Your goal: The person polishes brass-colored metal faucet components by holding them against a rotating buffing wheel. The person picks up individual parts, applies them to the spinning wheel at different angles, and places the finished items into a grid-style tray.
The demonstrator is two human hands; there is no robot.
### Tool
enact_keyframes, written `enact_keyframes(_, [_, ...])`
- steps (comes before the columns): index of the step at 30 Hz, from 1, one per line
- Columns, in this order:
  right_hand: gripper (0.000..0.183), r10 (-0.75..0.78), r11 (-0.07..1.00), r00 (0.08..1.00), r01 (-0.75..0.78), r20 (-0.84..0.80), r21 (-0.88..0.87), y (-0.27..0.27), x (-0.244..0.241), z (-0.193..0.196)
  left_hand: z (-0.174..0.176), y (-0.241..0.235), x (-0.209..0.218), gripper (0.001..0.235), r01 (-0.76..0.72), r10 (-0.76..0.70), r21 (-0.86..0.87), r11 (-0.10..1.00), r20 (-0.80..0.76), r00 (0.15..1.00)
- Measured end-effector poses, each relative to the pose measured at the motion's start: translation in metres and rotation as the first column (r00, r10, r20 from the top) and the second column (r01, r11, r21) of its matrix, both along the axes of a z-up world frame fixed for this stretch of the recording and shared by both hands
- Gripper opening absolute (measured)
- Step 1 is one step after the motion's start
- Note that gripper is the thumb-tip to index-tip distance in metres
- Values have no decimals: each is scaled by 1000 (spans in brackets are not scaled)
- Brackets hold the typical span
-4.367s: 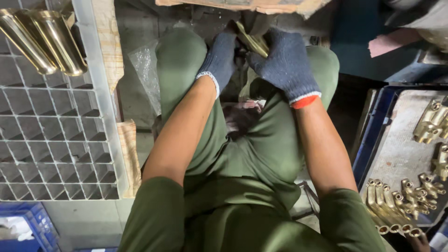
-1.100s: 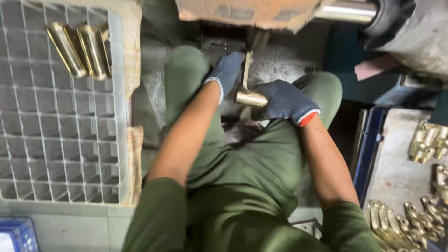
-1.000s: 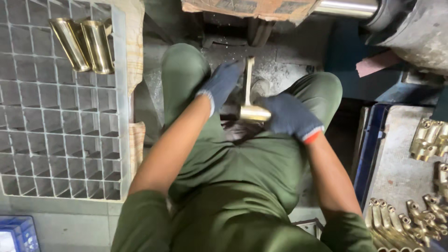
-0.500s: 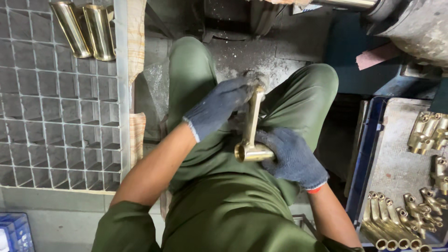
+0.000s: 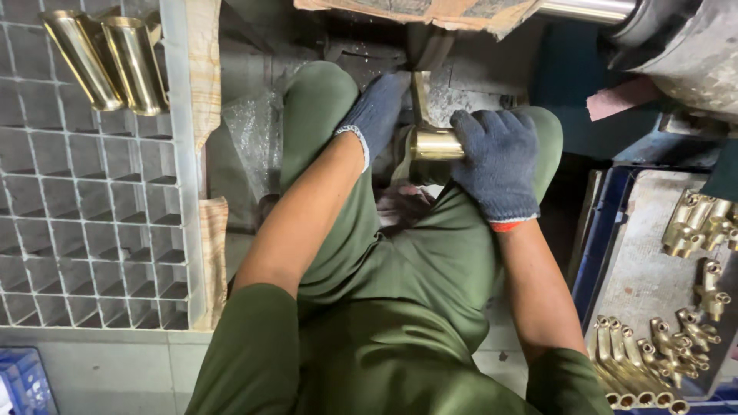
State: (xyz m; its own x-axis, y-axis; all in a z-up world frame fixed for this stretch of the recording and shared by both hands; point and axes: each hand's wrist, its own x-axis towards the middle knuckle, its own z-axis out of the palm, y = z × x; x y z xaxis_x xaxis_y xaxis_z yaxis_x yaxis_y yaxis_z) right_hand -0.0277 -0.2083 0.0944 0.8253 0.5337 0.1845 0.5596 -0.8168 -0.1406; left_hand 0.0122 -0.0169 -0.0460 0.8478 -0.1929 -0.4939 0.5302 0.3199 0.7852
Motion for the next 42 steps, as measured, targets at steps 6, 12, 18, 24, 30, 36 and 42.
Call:
enact_keyframes(6, [45,-9,1000,999,9,-35,6,3,19,-6,-41,-14,14,24,-129,104,-264,956,-109,989])
enact_keyframes(12, [45,15,1000,999,-15,-42,11,5,32,-14,-58,-12,31,23,25,-11,-209,978,67,998])
enact_keyframes(18, [43,-39,999,997,38,-60,-15,6,43,-16,-76,-20,30,28,-63,95,-328,942,84,992])
enact_keyframes(24, [43,-10,999,996,13,-83,35,10,55,-28,-108,-13,32,26,-167,150,-480,861,-74,986])
enact_keyframes(30, [40,-93,996,984,94,-154,2,7,62,-31,-153,-29,27,24,-28,45,-61,998,302,952])
enact_keyframes(36, [41,-99,994,987,92,-130,-59,12,71,-39,-181,-27,32,29,-358,225,-647,673,-282,933])
enact_keyframes(42, [43,-81,996,993,77,-89,-40,11,72,-47,-186,-24,30,34,-319,183,-585,746,-280,942])
